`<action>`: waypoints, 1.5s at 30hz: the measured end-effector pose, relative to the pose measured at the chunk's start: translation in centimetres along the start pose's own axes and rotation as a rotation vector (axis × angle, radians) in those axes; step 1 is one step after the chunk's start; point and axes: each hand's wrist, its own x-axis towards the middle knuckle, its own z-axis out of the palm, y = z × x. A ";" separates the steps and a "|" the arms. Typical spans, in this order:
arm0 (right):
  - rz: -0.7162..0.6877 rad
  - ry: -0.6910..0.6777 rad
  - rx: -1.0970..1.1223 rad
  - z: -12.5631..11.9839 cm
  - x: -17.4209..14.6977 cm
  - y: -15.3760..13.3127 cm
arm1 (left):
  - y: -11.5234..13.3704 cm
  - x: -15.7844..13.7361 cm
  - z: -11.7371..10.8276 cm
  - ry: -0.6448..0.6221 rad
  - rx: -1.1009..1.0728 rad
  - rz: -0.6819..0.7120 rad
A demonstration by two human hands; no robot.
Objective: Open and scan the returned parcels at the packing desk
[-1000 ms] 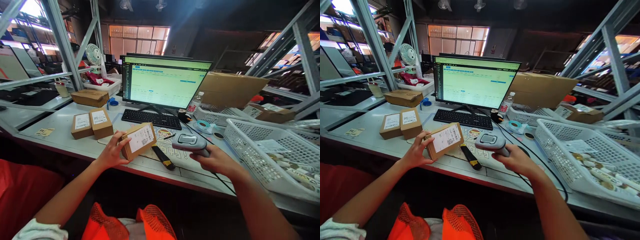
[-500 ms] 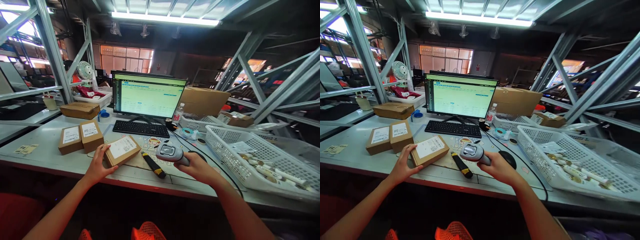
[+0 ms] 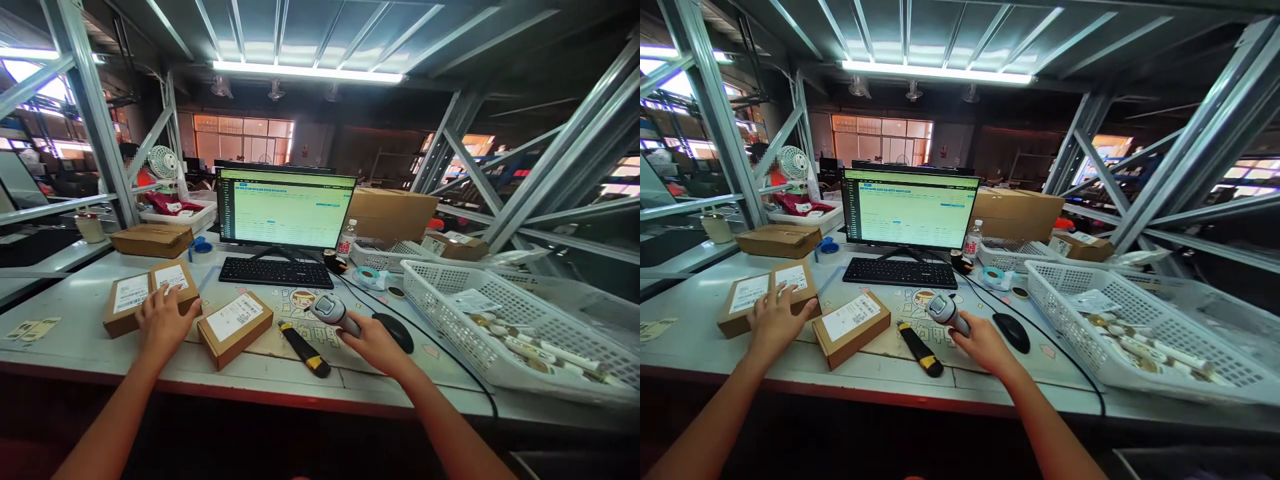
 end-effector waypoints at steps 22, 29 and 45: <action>0.023 0.498 -0.246 3.1 2.6 21.3 | 0.0 1.1 4.3 0.118 0.037 -0.026; 0.033 0.459 -0.239 4.1 1.7 21.5 | -0.6 0.9 5.1 0.171 0.046 0.018; 0.031 0.433 -0.254 4.3 1.6 21.2 | -0.5 0.7 5.1 0.169 0.015 -0.002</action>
